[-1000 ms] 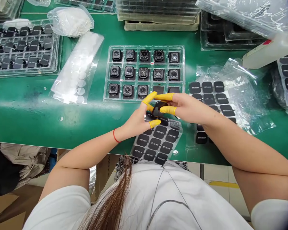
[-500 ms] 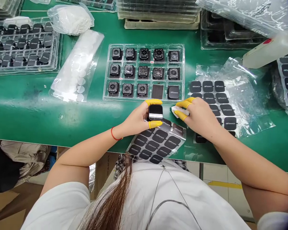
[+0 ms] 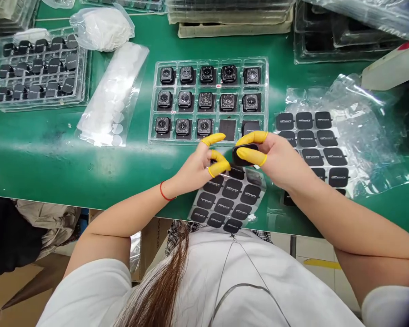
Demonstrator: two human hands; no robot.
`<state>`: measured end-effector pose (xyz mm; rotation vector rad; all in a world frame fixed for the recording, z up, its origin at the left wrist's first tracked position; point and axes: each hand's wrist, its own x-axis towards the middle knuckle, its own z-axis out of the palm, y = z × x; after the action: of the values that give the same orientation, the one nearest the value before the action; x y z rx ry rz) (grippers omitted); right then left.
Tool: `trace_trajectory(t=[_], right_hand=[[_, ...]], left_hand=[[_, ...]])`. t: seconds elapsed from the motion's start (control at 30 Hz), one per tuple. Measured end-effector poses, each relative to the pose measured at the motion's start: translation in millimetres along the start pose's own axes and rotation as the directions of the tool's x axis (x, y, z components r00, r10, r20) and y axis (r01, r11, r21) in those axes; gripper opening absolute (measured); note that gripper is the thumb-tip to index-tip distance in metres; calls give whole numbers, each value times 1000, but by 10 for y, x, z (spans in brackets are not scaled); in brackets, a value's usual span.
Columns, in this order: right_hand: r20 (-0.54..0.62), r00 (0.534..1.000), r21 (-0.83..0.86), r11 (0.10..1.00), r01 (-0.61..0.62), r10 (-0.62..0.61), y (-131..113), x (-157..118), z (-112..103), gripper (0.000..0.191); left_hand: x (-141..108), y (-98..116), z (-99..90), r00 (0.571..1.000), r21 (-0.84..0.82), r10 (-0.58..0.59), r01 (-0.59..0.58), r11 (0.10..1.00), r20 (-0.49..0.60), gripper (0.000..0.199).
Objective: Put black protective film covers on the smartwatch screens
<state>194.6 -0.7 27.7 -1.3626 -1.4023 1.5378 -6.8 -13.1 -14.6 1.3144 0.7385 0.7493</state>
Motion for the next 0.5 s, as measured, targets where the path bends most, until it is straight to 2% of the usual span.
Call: trace_trajectory(t=[0.03,0.1,0.17,0.23,0.33,0.4,0.5], right_hand=[[-66,998,41,999,7,-4,25,-7,48,23],[-117,993,68,998,15,-7,70,-20,154,29],[-131,991,-15,999,38,-40,94,-26,230,30],[-98,991,-160,985,71,-88,84,-24,236,30],[14,991,-326,936,128,-131,22,-23,104,30],[17,977,-470,861,196,-213,8,-41,-45,31],[-16,941,-776,598,201,-338,125,-101,-268,23]], left_hand=[[-3,-21,26,1000,28,-6,6,1000,18,80],[-17,-56,88,1000,106,-2,1,994,9,86],[-33,-73,133,998,197,27,-16,980,-56,81],[-38,-68,142,993,275,65,-35,961,-100,73],[-29,-42,103,992,302,92,-63,951,-84,65],[-23,-21,69,996,232,47,-29,972,-73,62],[-29,16,38,998,79,-53,56,995,-35,60]])
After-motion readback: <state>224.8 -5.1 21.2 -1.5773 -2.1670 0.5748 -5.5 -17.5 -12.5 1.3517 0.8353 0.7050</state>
